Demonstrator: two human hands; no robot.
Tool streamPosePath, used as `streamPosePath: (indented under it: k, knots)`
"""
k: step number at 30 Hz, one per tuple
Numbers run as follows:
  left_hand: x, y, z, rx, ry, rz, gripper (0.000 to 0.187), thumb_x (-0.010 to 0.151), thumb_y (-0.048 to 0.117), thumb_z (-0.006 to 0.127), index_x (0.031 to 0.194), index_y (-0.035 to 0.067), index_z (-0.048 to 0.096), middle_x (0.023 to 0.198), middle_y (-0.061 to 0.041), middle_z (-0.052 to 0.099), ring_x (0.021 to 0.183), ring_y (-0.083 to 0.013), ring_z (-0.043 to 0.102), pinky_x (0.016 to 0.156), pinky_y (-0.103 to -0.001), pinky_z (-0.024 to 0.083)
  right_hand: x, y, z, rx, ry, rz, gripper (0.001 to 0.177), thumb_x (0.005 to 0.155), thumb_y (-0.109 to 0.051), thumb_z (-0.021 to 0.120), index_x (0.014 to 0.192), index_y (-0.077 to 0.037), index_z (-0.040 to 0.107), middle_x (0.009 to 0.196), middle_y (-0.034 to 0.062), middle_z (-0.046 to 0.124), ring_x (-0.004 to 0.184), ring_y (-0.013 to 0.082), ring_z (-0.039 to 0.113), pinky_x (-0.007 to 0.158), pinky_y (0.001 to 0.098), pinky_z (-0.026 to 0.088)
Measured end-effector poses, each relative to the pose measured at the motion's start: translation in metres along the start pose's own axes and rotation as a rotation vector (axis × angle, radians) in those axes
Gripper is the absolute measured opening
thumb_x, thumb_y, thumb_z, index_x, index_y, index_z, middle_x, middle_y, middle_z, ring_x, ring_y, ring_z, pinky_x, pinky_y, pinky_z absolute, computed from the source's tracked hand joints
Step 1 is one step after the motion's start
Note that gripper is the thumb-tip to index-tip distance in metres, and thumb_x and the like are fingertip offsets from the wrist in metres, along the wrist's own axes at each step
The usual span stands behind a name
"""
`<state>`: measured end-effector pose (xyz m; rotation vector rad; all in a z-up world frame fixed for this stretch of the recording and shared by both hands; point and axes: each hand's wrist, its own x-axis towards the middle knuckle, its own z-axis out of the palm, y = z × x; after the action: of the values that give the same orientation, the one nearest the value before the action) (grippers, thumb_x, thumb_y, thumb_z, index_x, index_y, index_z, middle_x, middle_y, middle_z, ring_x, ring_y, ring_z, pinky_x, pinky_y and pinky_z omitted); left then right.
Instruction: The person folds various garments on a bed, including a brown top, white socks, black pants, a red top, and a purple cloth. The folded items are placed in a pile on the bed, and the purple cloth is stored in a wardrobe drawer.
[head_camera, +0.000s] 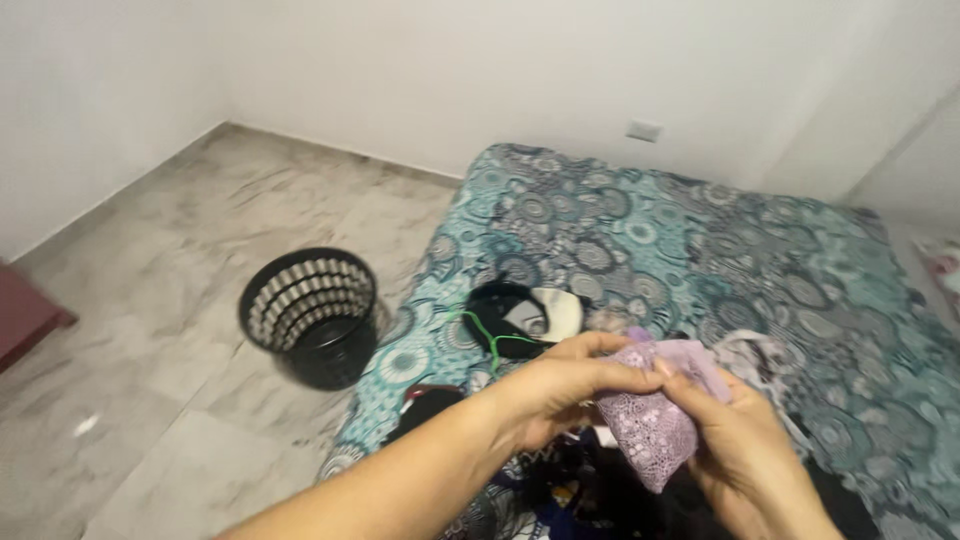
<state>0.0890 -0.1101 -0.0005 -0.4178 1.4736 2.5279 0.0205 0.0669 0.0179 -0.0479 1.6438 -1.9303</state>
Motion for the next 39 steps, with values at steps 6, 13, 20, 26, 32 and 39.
streamPosePath:
  k: [6,13,20,26,32,39]
  knots:
    - [-0.050,-0.008,-0.039,-0.150,-0.161,0.006,0.040,0.086,0.011,0.080,0.124,0.003,0.068,0.109,-0.007,0.075,0.097,-0.0137,0.073,0.084,-0.029,0.061,0.016,0.052,0.037,-0.030,-0.136,-0.007,0.037,0.085,-0.010,0.071,0.120,0.002,0.070,0.105,0.0136,0.076,0.092,0.0232,0.072,0.081,0.0382,0.057]
    - [-0.090,-0.047,-0.053,-0.003,0.021,-0.007,0.044,0.079,0.000,0.083,0.121,-0.004,0.070,0.106,-0.010,0.077,0.099,-0.0176,0.073,0.086,-0.029,0.058,0.013,0.113,0.029,-0.037,-0.195,0.194,0.042,0.085,-0.015,0.073,0.122,0.003,0.066,0.108,0.0171,0.076,0.097,0.0256,0.073,0.085,0.0408,0.057]
    - [-0.096,-0.111,-0.022,-0.002,0.364,-0.137,0.037,0.086,0.011,0.082,0.120,0.006,0.070,0.110,-0.007,0.076,0.094,-0.0150,0.070,0.079,-0.032,0.051,-0.006,0.148,-0.017,0.006,-0.197,0.319,0.042,0.085,-0.016,0.069,0.124,-0.002,0.065,0.108,0.0135,0.076,0.097,0.0242,0.074,0.084,0.0416,0.059]
    - [-0.094,-0.169,-0.010,-0.576,0.087,-0.081,0.031,0.096,0.019,0.077,0.124,0.007,0.071,0.115,-0.009,0.075,0.102,-0.0219,0.074,0.089,-0.039,0.062,-0.001,0.195,-0.044,0.097,-0.193,0.410,0.043,0.089,-0.019,0.068,0.128,-0.001,0.062,0.109,0.0142,0.072,0.097,0.0266,0.071,0.081,0.0428,0.056]
    - [-0.098,-0.195,-0.006,-0.417,0.296,-0.113,0.030,0.094,0.008,0.075,0.124,0.006,0.072,0.114,-0.009,0.076,0.104,-0.0225,0.074,0.092,-0.036,0.061,0.038,0.260,-0.071,-0.024,-0.213,0.463,0.053,0.084,-0.018,0.072,0.131,0.000,0.058,0.114,0.0180,0.069,0.103,0.0305,0.068,0.087,0.0439,0.054]
    - [-0.086,-0.195,0.005,-0.315,0.450,-0.005,0.033,0.088,0.008,0.077,0.120,0.007,0.074,0.110,-0.007,0.077,0.097,-0.0195,0.074,0.086,-0.034,0.061,0.091,0.338,-0.158,-0.642,-0.362,0.531,0.064,0.079,-0.017,0.077,0.136,0.001,0.053,0.120,0.0224,0.066,0.110,0.0350,0.065,0.093,0.0452,0.052]
